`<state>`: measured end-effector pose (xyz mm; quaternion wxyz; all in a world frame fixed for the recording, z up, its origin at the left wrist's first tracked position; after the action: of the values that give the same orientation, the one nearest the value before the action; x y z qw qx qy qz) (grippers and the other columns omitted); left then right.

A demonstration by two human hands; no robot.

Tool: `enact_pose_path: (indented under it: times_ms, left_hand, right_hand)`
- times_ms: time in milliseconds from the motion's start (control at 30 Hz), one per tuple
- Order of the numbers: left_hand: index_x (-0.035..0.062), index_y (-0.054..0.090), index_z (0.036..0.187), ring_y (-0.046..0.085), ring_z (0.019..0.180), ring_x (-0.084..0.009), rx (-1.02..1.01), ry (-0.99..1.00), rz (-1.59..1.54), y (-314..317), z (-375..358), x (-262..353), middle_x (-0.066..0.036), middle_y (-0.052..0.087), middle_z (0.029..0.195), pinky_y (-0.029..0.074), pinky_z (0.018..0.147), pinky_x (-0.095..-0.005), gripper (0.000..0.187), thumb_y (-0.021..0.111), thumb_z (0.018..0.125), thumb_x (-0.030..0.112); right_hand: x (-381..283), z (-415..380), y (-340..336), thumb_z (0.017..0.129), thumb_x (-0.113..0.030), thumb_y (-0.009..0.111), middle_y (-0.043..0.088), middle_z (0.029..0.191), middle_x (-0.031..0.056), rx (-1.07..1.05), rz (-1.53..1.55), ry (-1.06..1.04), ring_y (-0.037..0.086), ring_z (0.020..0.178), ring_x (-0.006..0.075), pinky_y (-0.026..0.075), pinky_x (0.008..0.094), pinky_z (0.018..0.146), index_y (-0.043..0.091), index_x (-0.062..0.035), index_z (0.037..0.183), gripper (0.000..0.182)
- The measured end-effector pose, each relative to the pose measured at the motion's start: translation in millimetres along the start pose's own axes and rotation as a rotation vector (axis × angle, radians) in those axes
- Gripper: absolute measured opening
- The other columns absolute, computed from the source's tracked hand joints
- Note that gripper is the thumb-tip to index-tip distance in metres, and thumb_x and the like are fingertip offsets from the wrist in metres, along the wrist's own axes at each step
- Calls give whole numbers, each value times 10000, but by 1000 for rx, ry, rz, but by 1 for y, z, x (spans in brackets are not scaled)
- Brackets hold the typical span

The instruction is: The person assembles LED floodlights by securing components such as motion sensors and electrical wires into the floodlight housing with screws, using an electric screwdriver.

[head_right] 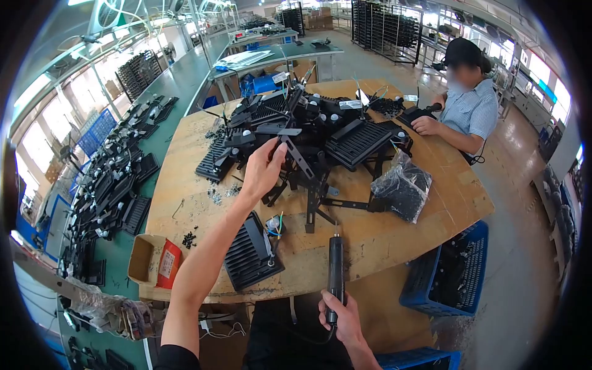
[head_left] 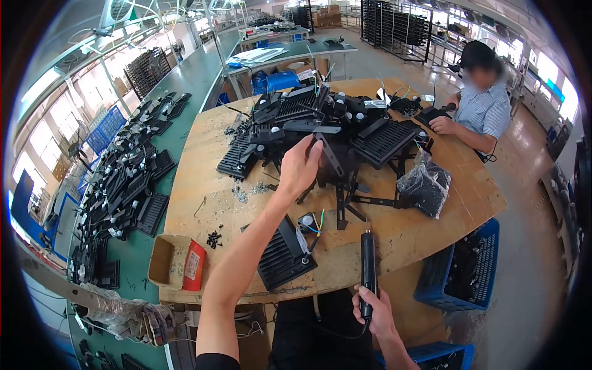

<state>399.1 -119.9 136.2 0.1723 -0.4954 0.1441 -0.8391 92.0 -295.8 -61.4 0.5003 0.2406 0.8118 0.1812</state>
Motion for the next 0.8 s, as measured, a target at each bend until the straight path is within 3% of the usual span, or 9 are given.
enact_pose_path:
  times_ms: [33,67,167,400,467,533,667,733,800]
  left_hand:
    - [-12,681,1275,630,748,-288,101,157,180,-8,0,13,-150,648,865,487,707,-402,284,591,1050,136]
    - [-12,681,1275,630,748,-288,103,158,180,-11,1,13,-150,648,865,487,707,-402,284,591,1050,136]
    - [20,703,1256,602,784,-391,209,465,365,-17,4,47,-180,555,853,481,729,-466,270,606,1014,93]
    - [16,707,1050,648,822,-440,55,338,486,2,19,38,-206,625,918,501,709,-512,157,624,1016,145]
    - [23,698,961,675,858,-446,174,302,484,-11,28,35,-206,678,904,520,715,-510,223,642,1017,232]
    - [28,707,916,687,879,-438,130,144,510,-25,37,50,-194,712,854,534,732,-500,284,660,1006,293]
    - [27,695,869,710,885,-408,35,268,509,-23,52,62,-164,731,855,541,755,-493,212,677,963,217]
    - [38,692,874,719,902,-390,-116,516,822,2,46,65,-148,729,892,552,762,-492,87,667,896,118]
    - [47,683,918,719,918,-382,-142,567,891,15,42,56,-140,719,916,560,760,-494,92,657,830,51]
  right_hand:
    - [0,1,0,1008,-261,702,626,810,99,4,6,-1,603,543,160,412,270,403,579,9,1147,328]
    - [1,0,0,1008,-261,702,626,810,99,1,5,-2,603,543,160,412,270,403,579,9,1147,328]
    - [1,0,1,1008,-268,703,625,802,96,10,6,-18,601,539,158,409,271,400,581,5,1123,320]
    - [2,-1,0,1002,-278,710,624,787,88,8,32,-20,601,540,156,402,272,401,582,1,1136,335]
    - [1,-1,0,1000,-279,713,624,788,89,4,23,-21,601,540,156,401,272,402,582,2,1142,341]
    - [2,-1,-2,995,-278,717,624,788,88,17,23,-12,601,539,161,401,274,402,584,-1,1136,339]
    - [4,1,-3,1008,-324,680,615,809,74,-3,-50,-7,588,538,140,402,264,408,572,-28,1196,368]
    - [5,1,-5,1010,-323,678,616,808,75,9,-37,-8,590,537,141,404,263,408,572,-33,1197,360]
    - [7,3,-6,1012,-321,677,617,809,76,1,-21,-10,591,537,141,404,262,408,572,-34,1195,356]
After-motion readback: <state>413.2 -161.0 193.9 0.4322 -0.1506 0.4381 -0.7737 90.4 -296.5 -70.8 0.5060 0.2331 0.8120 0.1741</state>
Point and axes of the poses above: each hand's wrist, its own z-axis towards the middle knuckle, its own y-axis out of the palm, x = y × z, the point moved 10 cm from there along z, towards the middle knuckle
